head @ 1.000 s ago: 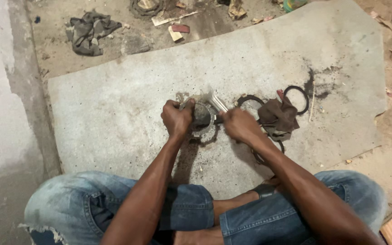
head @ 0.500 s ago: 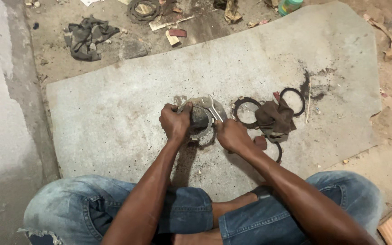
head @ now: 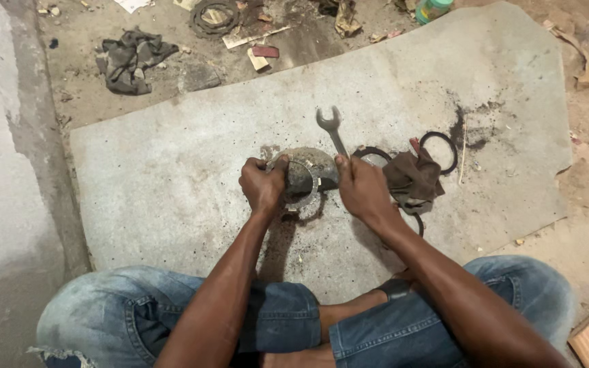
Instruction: The person sits on the floor and uses a wrench to strike a metal ring held against a stone block. They then wipe the ring with a cloth and use a small abrasive block to rub the inner surface of the ring. The person repeats the striking and rubbing actions on the metal ring.
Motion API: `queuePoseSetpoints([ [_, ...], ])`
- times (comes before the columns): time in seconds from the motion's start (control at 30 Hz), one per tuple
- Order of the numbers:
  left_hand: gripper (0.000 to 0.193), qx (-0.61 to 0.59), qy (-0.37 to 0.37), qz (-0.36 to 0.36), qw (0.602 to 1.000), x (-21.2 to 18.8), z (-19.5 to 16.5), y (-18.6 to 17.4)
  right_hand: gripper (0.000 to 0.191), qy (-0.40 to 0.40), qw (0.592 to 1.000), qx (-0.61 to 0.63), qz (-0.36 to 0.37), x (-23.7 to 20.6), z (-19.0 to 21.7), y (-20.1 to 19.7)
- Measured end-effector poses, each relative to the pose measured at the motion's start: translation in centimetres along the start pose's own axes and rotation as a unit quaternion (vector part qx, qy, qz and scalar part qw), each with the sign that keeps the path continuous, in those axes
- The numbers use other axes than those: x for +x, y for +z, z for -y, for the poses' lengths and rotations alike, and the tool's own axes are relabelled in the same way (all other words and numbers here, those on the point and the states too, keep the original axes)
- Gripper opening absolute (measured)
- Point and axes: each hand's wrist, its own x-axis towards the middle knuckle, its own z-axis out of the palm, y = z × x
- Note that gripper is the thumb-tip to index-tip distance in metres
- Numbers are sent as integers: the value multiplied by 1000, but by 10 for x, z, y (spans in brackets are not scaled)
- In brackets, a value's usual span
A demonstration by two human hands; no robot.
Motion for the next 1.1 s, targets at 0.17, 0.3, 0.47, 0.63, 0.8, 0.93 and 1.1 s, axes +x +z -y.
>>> queuePoseSetpoints([
  [0.17, 40, 12, 21, 7, 1000, 1, 0, 0, 51, 80, 991, -50, 99, 2, 4, -9],
  [0.3, 42, 16, 17, -7, 1000, 0, 1, -2, 61, 14, 1000, 0, -12, -4, 5, -5],
  [0.47, 41, 8, 27, -5, 1000, 3, 2, -2, 61, 96, 988, -50, 108, 12, -10, 9],
  [0.63, 32, -79, 46, 42, 995, 11, 11, -3, 54, 2, 994, -37, -98, 38, -59, -6],
  [0.8, 32, -248, -19, 134, 959, 25, 8, -12, 50, 82, 983, -158, -53, 31, -74, -16],
  [0.93, 33, -386, -118, 229, 886, 24, -6, -30, 46, 126, 981, -46, -140, 40, -69, -62],
  [1.1, 36, -558, -112, 380, 729, 13, -20, -40, 32, 168, 961, -104, -192, 63, -99, -106],
])
